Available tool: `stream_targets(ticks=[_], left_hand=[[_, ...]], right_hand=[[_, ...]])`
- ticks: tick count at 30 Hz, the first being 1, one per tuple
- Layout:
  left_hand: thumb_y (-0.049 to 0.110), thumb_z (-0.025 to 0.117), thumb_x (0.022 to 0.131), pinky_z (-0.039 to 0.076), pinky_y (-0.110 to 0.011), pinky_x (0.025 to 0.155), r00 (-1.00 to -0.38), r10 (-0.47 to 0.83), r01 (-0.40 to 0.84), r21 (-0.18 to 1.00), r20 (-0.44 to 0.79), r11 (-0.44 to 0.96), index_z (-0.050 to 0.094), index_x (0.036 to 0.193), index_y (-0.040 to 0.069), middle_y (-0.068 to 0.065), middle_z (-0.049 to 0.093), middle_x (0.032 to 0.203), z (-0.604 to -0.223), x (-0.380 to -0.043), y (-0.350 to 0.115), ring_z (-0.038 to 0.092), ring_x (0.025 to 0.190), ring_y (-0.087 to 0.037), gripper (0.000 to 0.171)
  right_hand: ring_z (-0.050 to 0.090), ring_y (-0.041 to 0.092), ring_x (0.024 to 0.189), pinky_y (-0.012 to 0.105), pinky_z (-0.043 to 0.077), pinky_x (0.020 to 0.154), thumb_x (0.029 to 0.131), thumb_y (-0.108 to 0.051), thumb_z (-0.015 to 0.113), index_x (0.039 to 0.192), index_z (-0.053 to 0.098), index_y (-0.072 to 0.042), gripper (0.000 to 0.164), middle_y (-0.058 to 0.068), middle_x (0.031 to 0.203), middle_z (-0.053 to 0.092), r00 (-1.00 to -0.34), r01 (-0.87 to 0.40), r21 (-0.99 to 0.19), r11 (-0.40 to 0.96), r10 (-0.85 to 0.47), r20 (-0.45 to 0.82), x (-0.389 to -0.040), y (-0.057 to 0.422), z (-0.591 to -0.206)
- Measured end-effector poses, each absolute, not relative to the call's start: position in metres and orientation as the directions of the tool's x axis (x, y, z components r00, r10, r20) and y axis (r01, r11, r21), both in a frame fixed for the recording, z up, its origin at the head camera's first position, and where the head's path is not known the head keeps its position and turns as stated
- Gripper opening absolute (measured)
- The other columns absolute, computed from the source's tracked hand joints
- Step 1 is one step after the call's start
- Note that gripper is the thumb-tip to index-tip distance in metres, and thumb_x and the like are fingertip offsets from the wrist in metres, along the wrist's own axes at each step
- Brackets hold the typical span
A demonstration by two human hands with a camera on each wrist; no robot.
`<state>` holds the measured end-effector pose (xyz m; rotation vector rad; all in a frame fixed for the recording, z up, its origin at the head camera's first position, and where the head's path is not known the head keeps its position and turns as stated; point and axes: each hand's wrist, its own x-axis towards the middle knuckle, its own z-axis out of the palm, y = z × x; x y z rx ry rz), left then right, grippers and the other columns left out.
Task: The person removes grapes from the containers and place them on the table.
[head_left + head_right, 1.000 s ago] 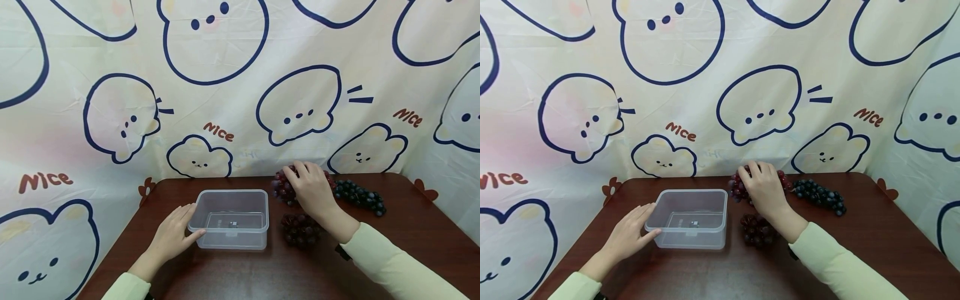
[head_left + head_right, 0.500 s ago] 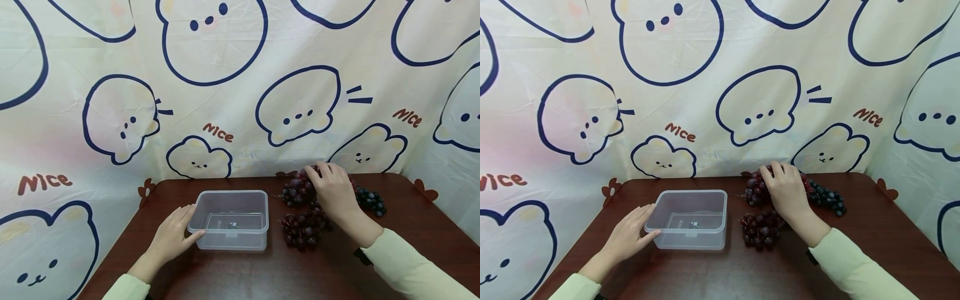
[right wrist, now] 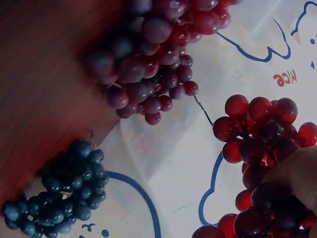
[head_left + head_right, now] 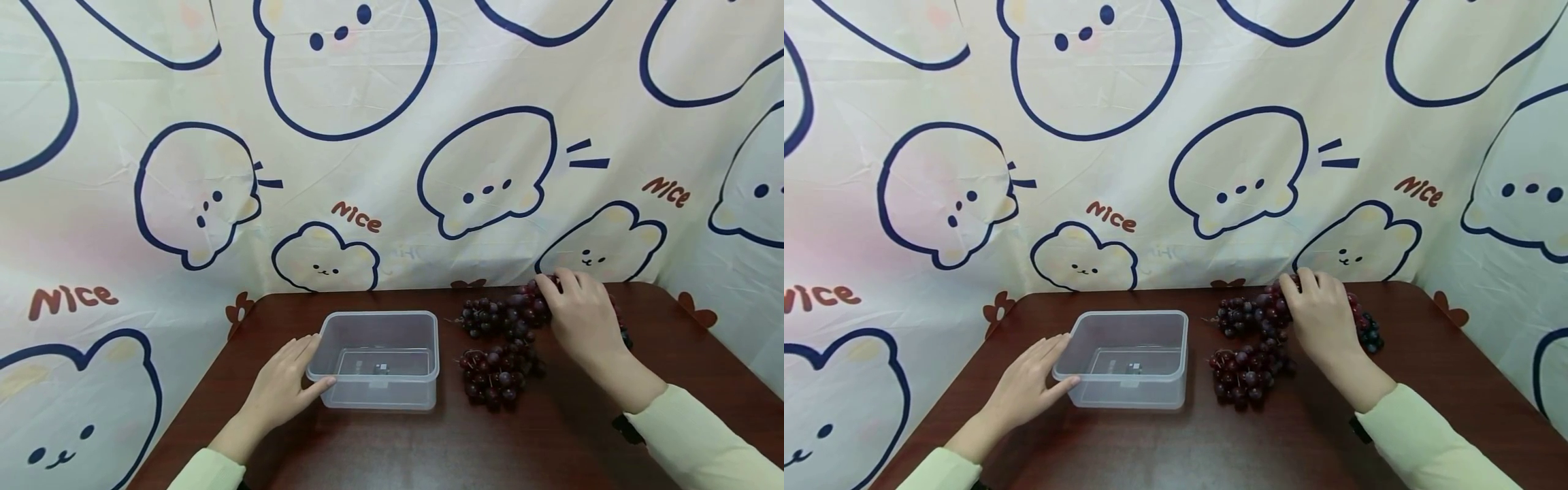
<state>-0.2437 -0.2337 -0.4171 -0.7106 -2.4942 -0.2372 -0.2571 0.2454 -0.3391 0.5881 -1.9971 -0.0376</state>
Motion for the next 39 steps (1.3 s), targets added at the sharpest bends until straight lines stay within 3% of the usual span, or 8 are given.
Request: stream_targets(ticks=[11, 18, 23, 39], left_hand=[[0.051, 0.072, 0.081, 0.036, -0.049, 0.107, -0.715, 0.446, 0.542, 0.024, 0.539, 0.84, 0.053, 0.136, -0.004, -0.018, 0.056, 0.134, -0.415, -0.244, -0.232, 0.052, 0.124, -0.032, 0.079], [0.051, 0.072, 0.081, 0.035, -0.049, 0.108, -0.718, 0.444, 0.541, 0.028, 0.536, 0.841, 0.053, 0.135, -0.004, -0.018, 0.056, 0.134, -0.414, -0.244, -0.232, 0.052, 0.124, -0.032, 0.079], [0.051, 0.072, 0.081, 0.036, -0.05, 0.107, -0.713, 0.444, 0.544, 0.029, 0.542, 0.838, 0.053, 0.135, -0.004, -0.018, 0.057, 0.133, -0.415, -0.244, -0.232, 0.052, 0.124, -0.032, 0.079], [0.05, 0.073, 0.081, 0.036, -0.05, 0.107, -0.72, 0.439, 0.538, 0.033, 0.537, 0.842, 0.053, 0.135, -0.004, -0.018, 0.057, 0.133, -0.416, -0.243, -0.233, 0.052, 0.124, -0.032, 0.079]], right_hand=[[0.054, 0.047, 0.064, 0.057, 0.046, 0.049, 0.071, 0.018, 0.056, 0.099, 0.061, 0.007, 0.03, 0.029, 0.091, 0.057, -0.413, -0.364, 0.255, 0.896, -0.4, 0.818, -0.248, 0.267, -0.343], [0.047, 0.042, 0.053, 0.048, 0.036, 0.036, 0.065, 0.018, 0.057, 0.095, 0.06, 0.008, 0.031, 0.028, 0.082, 0.055, -0.45, -0.331, 0.23, 0.915, -0.367, 0.814, -0.245, 0.277, -0.352], [0.036, 0.033, 0.046, 0.04, 0.027, 0.033, 0.063, 0.018, 0.057, 0.09, 0.058, 0.008, 0.029, 0.024, 0.071, 0.048, -0.515, -0.286, 0.202, 0.937, -0.328, 0.792, -0.241, 0.283, -0.358], [0.034, 0.032, 0.047, 0.041, 0.028, 0.032, 0.062, 0.013, 0.06, 0.075, 0.043, 0.006, 0.023, 0.02, 0.063, 0.038, -0.679, -0.211, 0.098, 0.973, -0.218, 0.701, -0.228, 0.298, -0.375]])
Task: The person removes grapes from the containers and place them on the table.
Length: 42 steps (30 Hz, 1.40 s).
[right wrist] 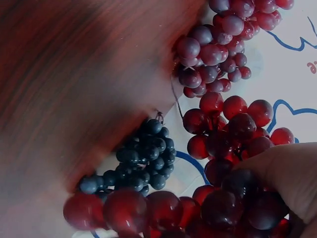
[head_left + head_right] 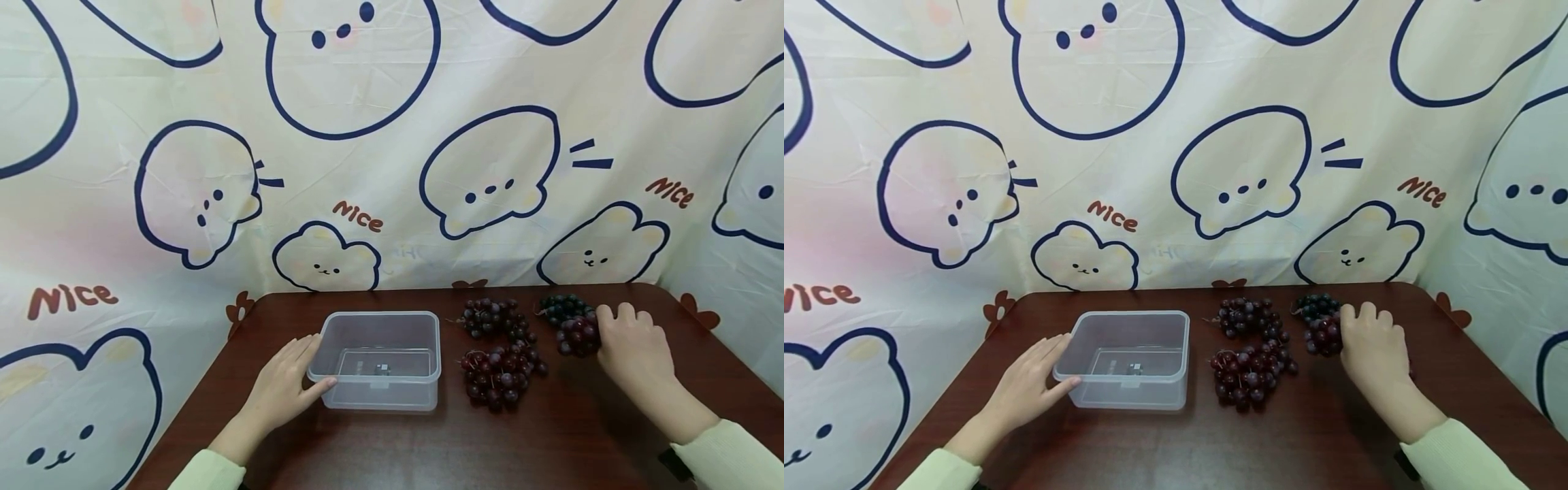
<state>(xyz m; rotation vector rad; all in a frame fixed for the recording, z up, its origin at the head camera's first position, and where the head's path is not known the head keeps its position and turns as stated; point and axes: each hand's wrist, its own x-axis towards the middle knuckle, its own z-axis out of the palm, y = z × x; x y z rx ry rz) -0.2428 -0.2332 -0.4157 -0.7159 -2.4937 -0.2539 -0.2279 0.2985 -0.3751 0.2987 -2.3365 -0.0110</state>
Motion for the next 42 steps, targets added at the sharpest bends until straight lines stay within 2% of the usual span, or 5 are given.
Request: stream_targets(ticks=[12, 17, 28, 34, 42], left_hand=[[0.05, 0.073, 0.08, 0.036, -0.05, 0.107, -0.72, 0.439, 0.537, 0.03, 0.538, 0.843, 0.054, 0.135, -0.004, -0.018, 0.057, 0.133, -0.416, -0.243, -0.233, 0.053, 0.123, -0.032, 0.079], [0.051, 0.072, 0.081, 0.036, -0.051, 0.107, -0.722, 0.44, 0.537, 0.031, 0.534, 0.843, 0.053, 0.135, -0.004, -0.019, 0.057, 0.133, -0.415, -0.244, -0.233, 0.053, 0.123, -0.032, 0.08], [0.049, 0.074, 0.08, 0.037, -0.051, 0.106, -0.718, 0.439, 0.538, 0.03, 0.54, 0.842, 0.054, 0.135, -0.004, -0.019, 0.057, 0.133, -0.415, -0.243, -0.232, 0.053, 0.123, -0.032, 0.079], [0.052, 0.071, 0.081, 0.036, -0.05, 0.107, -0.727, 0.437, 0.532, 0.032, 0.529, 0.846, 0.053, 0.136, -0.003, -0.018, 0.056, 0.135, -0.415, -0.244, -0.233, 0.052, 0.124, -0.032, 0.08], [0.051, 0.071, 0.082, 0.035, -0.05, 0.108, -0.741, 0.429, 0.523, 0.044, 0.516, 0.851, 0.053, 0.137, -0.003, -0.017, 0.055, 0.135, -0.416, -0.243, -0.233, 0.051, 0.125, -0.031, 0.08]], right_hand=[[0.031, 0.028, 0.045, 0.036, 0.025, 0.03, 0.066, 0.01, 0.059, 0.07, 0.035, 0.001, 0.026, 0.018, 0.062, 0.034, -0.758, -0.154, 0.033, 0.988, -0.139, 0.637, -0.223, 0.305, -0.389], [0.033, 0.029, 0.046, 0.037, 0.027, 0.03, 0.066, 0.008, 0.062, 0.072, 0.037, 0.002, 0.027, 0.02, 0.063, 0.036, -0.788, -0.146, 0.035, 0.989, -0.138, 0.6, -0.222, 0.307, -0.394], [0.034, 0.028, 0.045, 0.038, 0.03, 0.029, 0.063, 0.004, 0.07, 0.076, 0.041, 0.006, 0.032, 0.019, 0.063, 0.037, -0.795, -0.166, 0.079, 0.983, -0.181, 0.578, -0.22, 0.313, -0.402], [0.033, 0.026, 0.045, 0.036, 0.029, 0.029, 0.062, 0.001, 0.076, 0.073, 0.039, 0.005, 0.038, 0.019, 0.063, 0.036, -0.802, -0.164, 0.084, 0.983, -0.182, 0.569, -0.22, 0.315, -0.406], [0.041, 0.032, 0.05, 0.041, 0.038, 0.033, 0.063, -0.006, 0.083, 0.082, 0.042, 0.011, 0.048, 0.025, 0.07, 0.04, -0.882, -0.14, 0.029, 0.99, -0.138, 0.451, -0.216, 0.314, -0.406]])
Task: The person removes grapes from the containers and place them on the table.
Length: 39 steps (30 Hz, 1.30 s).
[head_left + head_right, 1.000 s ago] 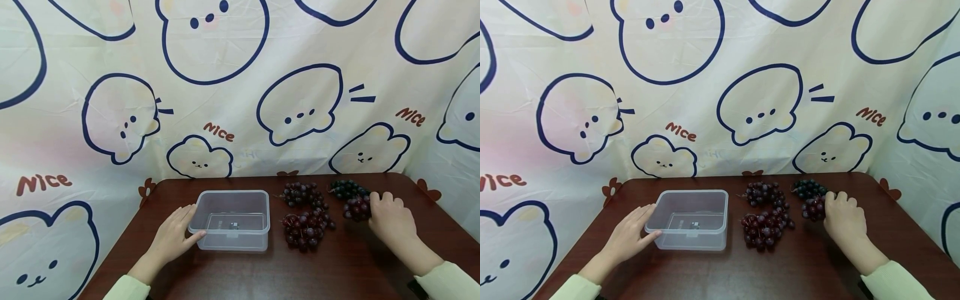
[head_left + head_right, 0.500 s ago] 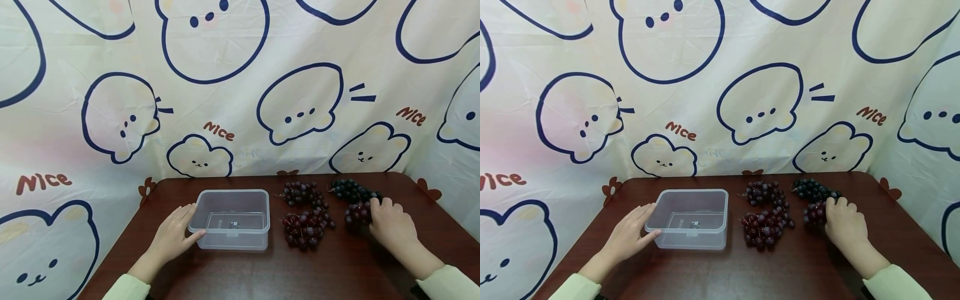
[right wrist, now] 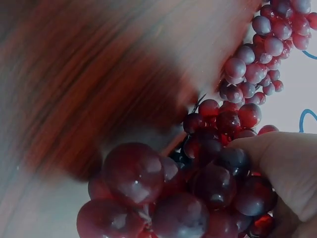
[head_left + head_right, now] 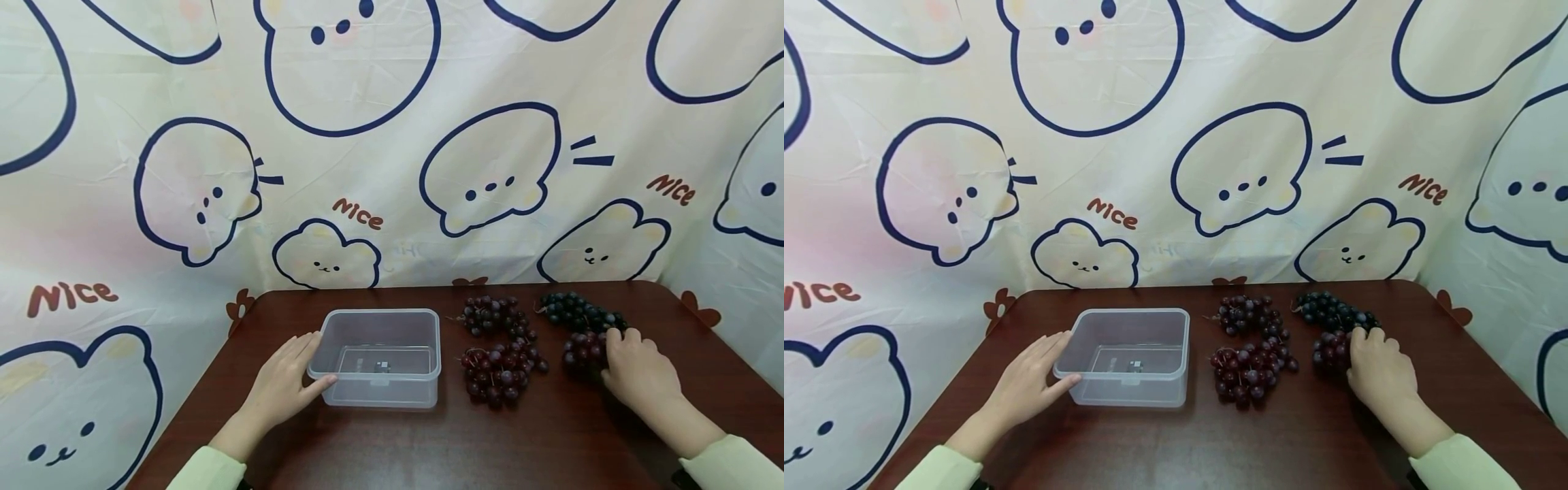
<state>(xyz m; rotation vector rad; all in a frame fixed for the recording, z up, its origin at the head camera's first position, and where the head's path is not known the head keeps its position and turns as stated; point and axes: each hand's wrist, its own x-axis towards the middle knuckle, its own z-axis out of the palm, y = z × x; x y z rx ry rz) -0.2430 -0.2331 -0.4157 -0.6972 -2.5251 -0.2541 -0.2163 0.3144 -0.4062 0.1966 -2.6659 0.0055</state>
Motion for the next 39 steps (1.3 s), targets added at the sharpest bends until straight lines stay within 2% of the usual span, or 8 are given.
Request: stream_targets(ticks=[6, 11, 21, 25, 30, 34, 39], left_hand=[[0.05, 0.072, 0.081, 0.035, -0.05, 0.108, -0.73, 0.434, 0.531, 0.038, 0.528, 0.846, 0.053, 0.136, -0.004, -0.018, 0.056, 0.134, -0.4159, -0.243, -0.2333, 0.052, 0.124, -0.032, 0.079], [0.051, 0.072, 0.081, 0.035, -0.05, 0.108, -0.735, 0.432, 0.528, 0.041, 0.523, 0.849, 0.053, 0.136, -0.004, -0.018, 0.056, 0.134, -0.4164, -0.2424, -0.2337, 0.052, 0.124, -0.032, 0.08], [0.05, 0.073, 0.081, 0.035, -0.05, 0.108, -0.738, 0.426, 0.523, 0.046, 0.523, 0.851, 0.053, 0.136, -0.004, -0.018, 0.056, 0.134, -0.4171, -0.2423, -0.234, 0.052, 0.124, -0.032, 0.08], [0.051, 0.072, 0.081, 0.035, -0.05, 0.108, -0.737, 0.429, 0.523, 0.039, 0.522, 0.851, 0.053, 0.136, -0.003, -0.018, 0.056, 0.135, -0.4176, -0.2426, -0.2341, 0.052, 0.124, -0.031, 0.08], [0.052, 0.07, 0.082, 0.035, -0.049, 0.108, -0.732, 0.437, 0.528, 0.029, 0.523, 0.849, 0.052, 0.137, -0.003, -0.017, 0.056, 0.135, -0.4175, -0.2434, -0.2342, 0.052, 0.125, -0.031, 0.08], [0.052, 0.07, 0.082, 0.035, -0.05, 0.108, -0.731, 0.437, 0.529, 0.031, 0.524, 0.848, 0.052, 0.137, -0.003, -0.017, 0.056, 0.135, -0.4173, -0.2437, -0.234, 0.052, 0.125, -0.031, 0.08], [0.052, 0.071, 0.082, 0.036, -0.05, 0.107, -0.726, 0.439, 0.533, 0.03, 0.528, 0.845, 0.052, 0.137, -0.003, -0.017, 0.056, 0.135, -0.4171, -0.2438, -0.2338, 0.052, 0.124, -0.031, 0.08]], right_hand=[[0.046, 0.036, 0.055, 0.046, 0.043, 0.041, 0.066, -0.01, 0.084, 0.088, 0.043, 0.013, 0.052, 0.028, 0.076, 0.042, -0.944, -0.103, -0.023, 0.994, -0.09, 0.317, -0.2172, 0.3145, -0.4042], [0.048, 0.037, 0.057, 0.049, 0.046, 0.048, 0.069, -0.011, 0.083, 0.092, 0.043, 0.015, 0.053, 0.03, 0.079, 0.043, -0.967, -0.092, -0.051, 0.994, -0.077, 0.243, -0.218, 0.3155, -0.4034], [0.05, 0.037, 0.06, 0.051, 0.046, 0.05, 0.072, -0.015, 0.082, 0.092, 0.042, 0.014, 0.054, 0.027, 0.079, 0.044, -0.984, -0.072, -0.083, 0.994, -0.057, 0.169, -0.2163, 0.3151, -0.4011], [0.051, 0.037, 0.061, 0.05, 0.047, 0.05, 0.073, -0.022, 0.084, 0.096, 0.042, 0.017, 0.062, 0.027, 0.08, 0.046, -0.987, -0.073, -0.072, 0.995, -0.062, 0.151, -0.2149, 0.3156, -0.4033], [0.05, 0.034, 0.055, 0.047, 0.046, 0.045, 0.072, -0.032, 0.085, 0.101, 0.042, 0.017, 0.071, 0.025, 0.078, 0.046, -0.983, -0.075, -0.064, 0.995, -0.063, 0.172, -0.2129, 0.3154, -0.4052], [0.048, 0.031, 0.051, 0.045, 0.044, 0.042, 0.072, -0.033, 0.085, 0.097, 0.043, 0.014, 0.068, 0.021, 0.074, 0.045, -0.981, -0.075, -0.068, 0.995, -0.061, 0.185, -0.2123, 0.315, -0.4039], [0.051, 0.035, 0.056, 0.048, 0.046, 0.044, 0.074, -0.039, 0.083, 0.107, 0.042, 0.017, 0.076, 0.025, 0.08, 0.047, -0.99, -0.055, -0.076, 0.996, -0.044, 0.132, -0.2135, 0.3163, -0.4003]])
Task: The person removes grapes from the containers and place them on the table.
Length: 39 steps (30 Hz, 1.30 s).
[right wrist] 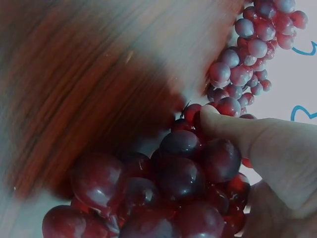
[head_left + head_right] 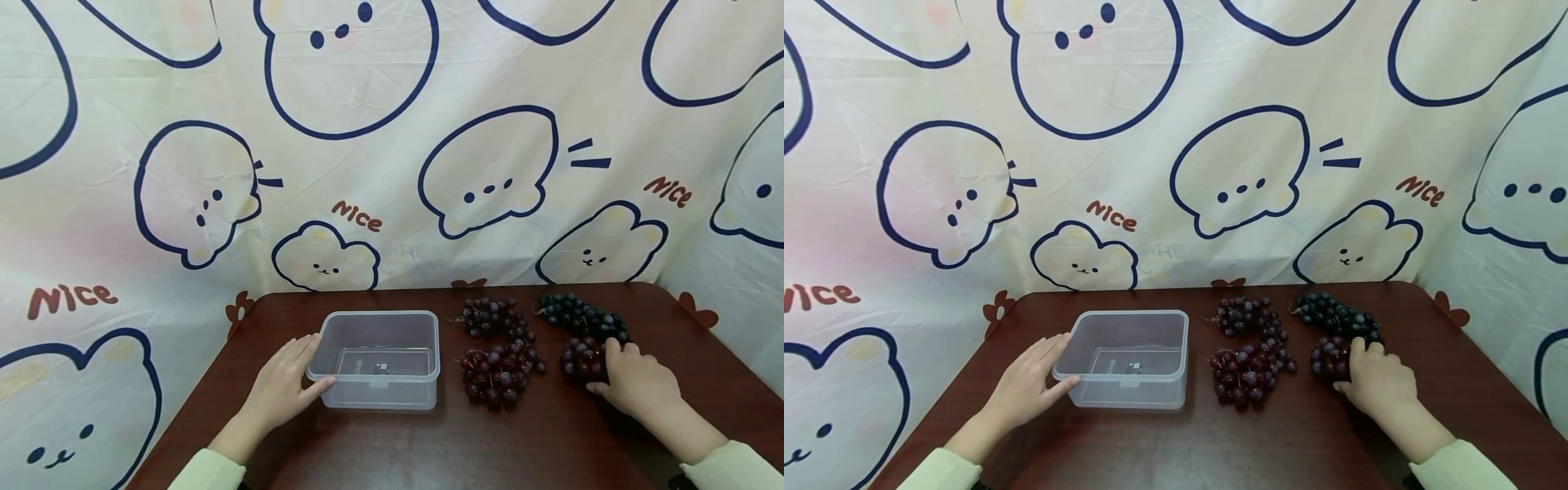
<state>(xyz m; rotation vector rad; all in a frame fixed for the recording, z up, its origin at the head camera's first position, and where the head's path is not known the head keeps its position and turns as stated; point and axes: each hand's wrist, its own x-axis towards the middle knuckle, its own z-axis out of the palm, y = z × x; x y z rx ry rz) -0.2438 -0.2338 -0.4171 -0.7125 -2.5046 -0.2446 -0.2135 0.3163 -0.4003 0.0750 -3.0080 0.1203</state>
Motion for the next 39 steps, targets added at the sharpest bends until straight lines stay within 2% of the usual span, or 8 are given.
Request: stream_targets(ticks=[3, 10, 30, 39], left_hand=[[0.052, 0.071, 0.082, 0.036, -0.05, 0.107, -0.721, 0.441, 0.537, 0.03, 0.534, 0.843, 0.053, 0.136, -0.003, -0.018, 0.056, 0.134, -0.4171, -0.2438, -0.2337, 0.052, 0.124, -0.032, 0.079], [0.051, 0.071, 0.081, 0.037, -0.051, 0.106, -0.718, 0.438, 0.538, 0.03, 0.541, 0.843, 0.054, 0.135, -0.003, -0.018, 0.057, 0.133, -0.4175, -0.2436, -0.2335, 0.053, 0.123, -0.032, 0.079], [0.051, 0.071, 0.082, 0.036, -0.05, 0.107, -0.718, 0.442, 0.539, 0.029, 0.537, 0.842, 0.053, 0.136, -0.004, -0.018, 0.057, 0.133, -0.4169, -0.2443, -0.2333, 0.052, 0.124, -0.032, 0.079], [0.052, 0.071, 0.081, 0.036, -0.05, 0.107, -0.725, 0.439, 0.53, 0.024, 0.531, 0.848, 0.053, 0.136, -0.003, -0.018, 0.056, 0.134, -0.4172, -0.2442, -0.2343, 0.052, 0.124, -0.032, 0.08]], right_hand=[[0.053, 0.04, 0.061, 0.051, 0.047, 0.046, 0.075, -0.041, 0.082, 0.115, 0.041, 0.018, 0.083, 0.029, 0.084, 0.049, -0.993, -0.045, -0.078, 0.996, -0.036, 0.111, -0.2138, 0.3171, -0.3986], [0.056, 0.047, 0.07, 0.053, 0.048, 0.049, 0.074, -0.044, 0.082, 0.123, 0.038, 0.02, 0.092, 0.036, 0.095, 0.05, -0.996, -0.046, -0.073, 0.996, -0.04, 0.077, -0.2138, 0.317, -0.3962], [0.057, 0.052, 0.082, 0.056, 0.049, 0.055, 0.07, -0.049, 0.083, 0.126, 0.04, 0.018, 0.097, 0.04, 0.106, 0.051, -0.996, -0.084, -0.075, 0.994, -0.08, 0.048, -0.2146, 0.3136, -0.3957], [0.057, 0.049, 0.079, 0.054, 0.049, 0.054, 0.069, -0.049, 0.084, 0.127, 0.039, 0.017, 0.099, 0.038, 0.104, 0.052, -0.995, -0.093, -0.084, 0.992, -0.091, 0.028, -0.2132, 0.3102, -0.3963]])
